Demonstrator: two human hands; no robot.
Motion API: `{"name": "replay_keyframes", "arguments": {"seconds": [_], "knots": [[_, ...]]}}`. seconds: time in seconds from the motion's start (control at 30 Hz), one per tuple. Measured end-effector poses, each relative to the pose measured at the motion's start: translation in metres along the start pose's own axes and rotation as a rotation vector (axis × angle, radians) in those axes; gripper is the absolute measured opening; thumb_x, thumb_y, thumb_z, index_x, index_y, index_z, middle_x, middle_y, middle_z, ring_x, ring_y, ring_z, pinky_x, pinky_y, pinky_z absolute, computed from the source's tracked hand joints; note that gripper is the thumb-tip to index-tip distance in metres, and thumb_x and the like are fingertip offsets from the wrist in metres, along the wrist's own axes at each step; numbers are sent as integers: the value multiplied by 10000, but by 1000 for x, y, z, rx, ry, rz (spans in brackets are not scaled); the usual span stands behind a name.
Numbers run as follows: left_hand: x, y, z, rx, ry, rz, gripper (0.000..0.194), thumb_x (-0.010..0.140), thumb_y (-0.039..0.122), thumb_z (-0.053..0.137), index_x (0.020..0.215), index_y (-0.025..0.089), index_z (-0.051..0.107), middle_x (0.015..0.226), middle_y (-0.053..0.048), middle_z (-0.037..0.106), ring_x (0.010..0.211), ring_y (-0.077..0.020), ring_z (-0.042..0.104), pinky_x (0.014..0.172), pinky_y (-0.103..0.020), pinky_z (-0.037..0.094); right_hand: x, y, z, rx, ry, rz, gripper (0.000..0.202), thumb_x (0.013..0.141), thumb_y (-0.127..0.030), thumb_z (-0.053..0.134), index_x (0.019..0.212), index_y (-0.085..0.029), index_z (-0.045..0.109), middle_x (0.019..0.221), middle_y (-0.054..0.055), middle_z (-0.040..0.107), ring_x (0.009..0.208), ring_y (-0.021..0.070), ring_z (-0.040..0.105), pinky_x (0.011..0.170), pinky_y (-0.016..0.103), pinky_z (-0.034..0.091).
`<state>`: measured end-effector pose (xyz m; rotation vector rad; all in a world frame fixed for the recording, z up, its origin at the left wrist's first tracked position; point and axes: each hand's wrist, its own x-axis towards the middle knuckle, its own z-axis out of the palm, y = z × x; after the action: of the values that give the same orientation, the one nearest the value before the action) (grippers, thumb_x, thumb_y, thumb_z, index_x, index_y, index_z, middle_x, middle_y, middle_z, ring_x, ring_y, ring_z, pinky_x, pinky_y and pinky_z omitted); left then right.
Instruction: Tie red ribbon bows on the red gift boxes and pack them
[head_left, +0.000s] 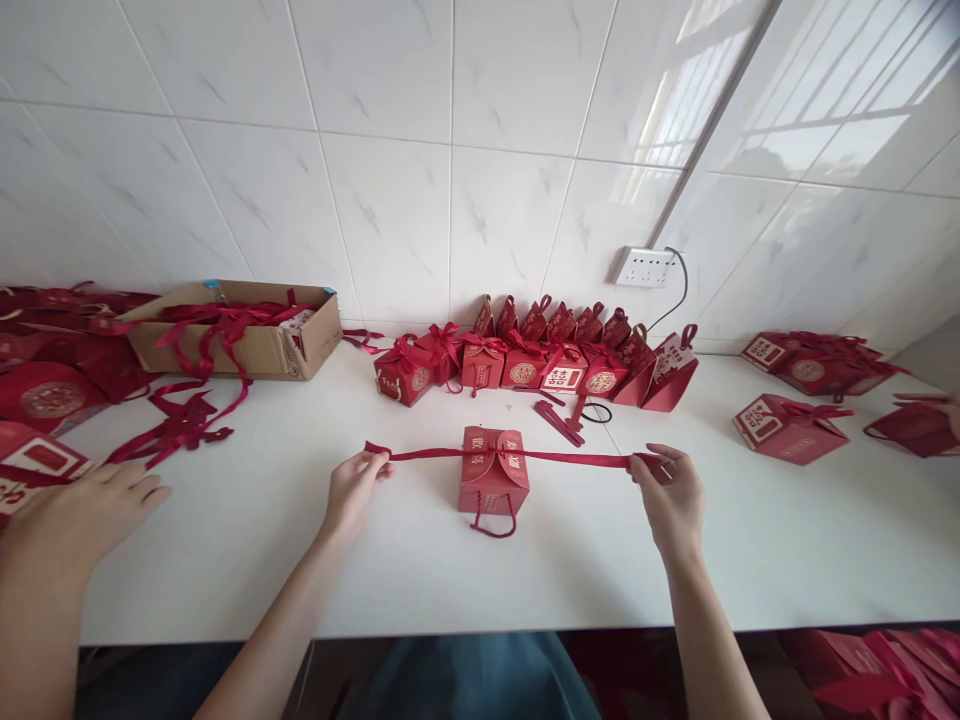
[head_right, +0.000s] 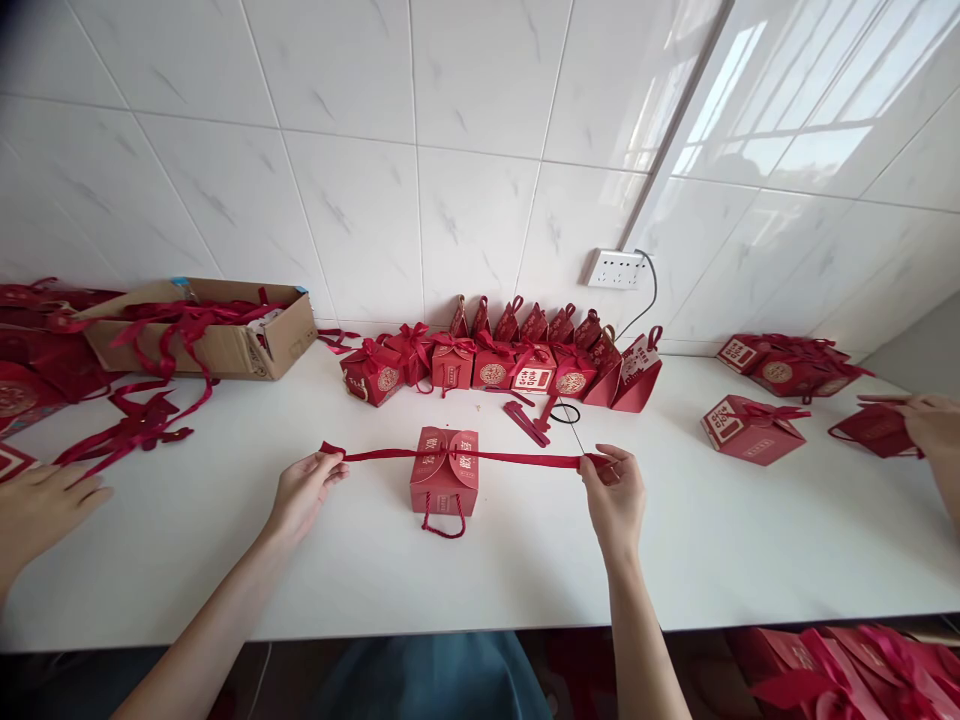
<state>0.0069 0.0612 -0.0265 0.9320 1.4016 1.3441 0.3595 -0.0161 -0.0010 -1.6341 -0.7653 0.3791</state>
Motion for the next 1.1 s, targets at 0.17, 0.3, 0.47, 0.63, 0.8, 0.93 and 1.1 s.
{"name": "replay_keyframes", "arguments": {"seconds": [0.17, 0.3, 0.47, 0.63, 0.8, 0.93, 1.1], "knots": [[6, -10, -14, 206, 16, 10, 216, 549, 329, 657, 634, 151, 567, 601, -38, 579, 642, -236, 606, 716, -444, 507, 2, 16, -5, -124, -105, 48, 341, 634, -351, 642, 917, -195, 533, 766, 42, 615, 683, 205, 596, 594, 339, 461], [1, 5, -2, 339, 83, 230, 341, 561, 234, 650, 881, 171, 553, 1064, -123, 570, 1131, -306, 492, 951, -438, 407, -3, 8, 10, -310, -143, -214, 358, 652, -428, 626, 924, -196, 606, 1040, 117, 547, 894, 256, 563, 732, 422, 466], [-9, 27, 37, 414, -486, 209, 196, 719, 367, 593, 814, 198, 566, 954, -59, 605, 1021, -254, 538, 889, -339, 407, -14, -17, 58, -120, -699, -151, 389, 742, -556, 575, 850, -187, 626, 975, 80, 593, 929, 235, 547, 793, 366, 431], [-6, 20, 52, 315, -795, 30, 381, 702, 540, 585, 592, 181, 521, 591, 4, 541, 614, -170, 527, 617, -282, 419, -19, -13, 82, -15, -933, 46, 484, 772, -640, 504, 677, -168, 545, 613, 2, 537, 590, 141, 506, 560, 272, 391], [-3, 11, 47, 158, -892, -57, 400, 686, 527, 625, 603, 178, 448, 577, 45, 440, 508, -86, 401, 511, -225, 316, -32, -5, 87, 151, -1051, 195, 481, 745, -654, 541, 692, -182, 466, 609, -14, 505, 536, 103, 468, 507, 235, 338], [-10, 5, 37, 66, -883, -96, 412, 710, 484, 630, 591, 186, 371, 540, 67, 355, 468, -62, 328, 471, -218, 239, -45, -7, 89, 233, -1102, 260, 495, 680, -644, 626, 699, -194, 421, 569, -49, 465, 486, 77, 404, 482, 221, 276], [-33, 0, 11, 8, -915, -194, 469, 690, 496, 648, 553, 192, 316, 463, 81, 296, 416, -52, 298, 446, -218, 217, -56, -11, 73, 208, -1243, 310, 455, 668, -566, 698, 726, -178, 467, 506, -87, 397, 442, 51, 294, 461, 217, 198]]}}
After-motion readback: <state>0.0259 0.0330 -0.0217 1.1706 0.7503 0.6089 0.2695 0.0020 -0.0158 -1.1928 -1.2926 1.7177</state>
